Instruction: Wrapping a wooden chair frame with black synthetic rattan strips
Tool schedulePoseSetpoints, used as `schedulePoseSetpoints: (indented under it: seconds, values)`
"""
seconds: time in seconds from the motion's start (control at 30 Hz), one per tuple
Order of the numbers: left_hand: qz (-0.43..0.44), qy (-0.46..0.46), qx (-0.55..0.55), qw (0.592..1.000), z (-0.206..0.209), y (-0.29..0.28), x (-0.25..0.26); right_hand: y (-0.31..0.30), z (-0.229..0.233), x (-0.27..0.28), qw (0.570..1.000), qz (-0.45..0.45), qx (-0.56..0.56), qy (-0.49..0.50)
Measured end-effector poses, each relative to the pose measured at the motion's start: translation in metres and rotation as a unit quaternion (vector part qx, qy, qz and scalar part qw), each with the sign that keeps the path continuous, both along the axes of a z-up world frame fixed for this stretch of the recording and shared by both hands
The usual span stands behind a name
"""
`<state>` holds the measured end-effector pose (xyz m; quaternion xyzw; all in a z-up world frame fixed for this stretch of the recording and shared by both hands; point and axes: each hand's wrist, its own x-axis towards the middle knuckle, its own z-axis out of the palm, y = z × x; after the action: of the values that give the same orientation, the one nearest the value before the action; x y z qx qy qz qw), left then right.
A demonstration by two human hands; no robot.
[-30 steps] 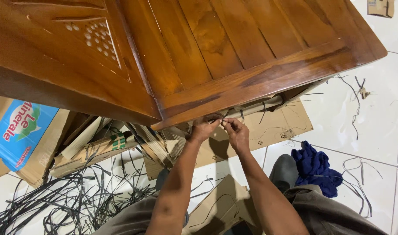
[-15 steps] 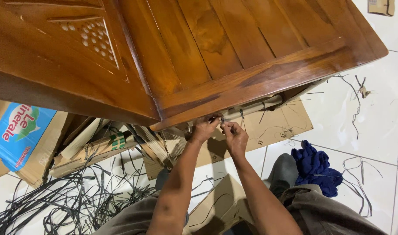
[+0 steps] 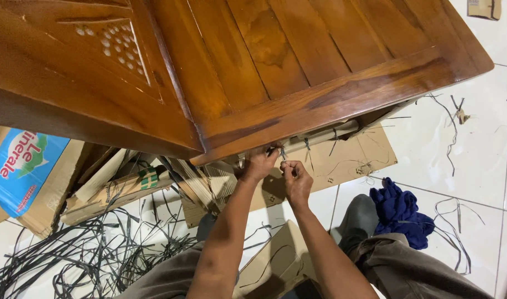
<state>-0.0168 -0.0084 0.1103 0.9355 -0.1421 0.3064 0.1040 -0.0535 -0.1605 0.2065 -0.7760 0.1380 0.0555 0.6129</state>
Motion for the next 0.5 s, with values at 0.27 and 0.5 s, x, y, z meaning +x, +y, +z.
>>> schedulePoseSetpoints:
  seconds: [0.27,0.5]
  values:
    - [-0.018,0.016,-0.05,0.998,-0.053,-0.001,-0.005,0.001,-0.018,-0.015,0.998,0.013,-0.061,-0.017]
    - [0.059,0.171,-0.388,0.904,0.05,-0.019,-0.007,-0.014,-0.032,-0.037,0.993,0.076,-0.078,-0.043]
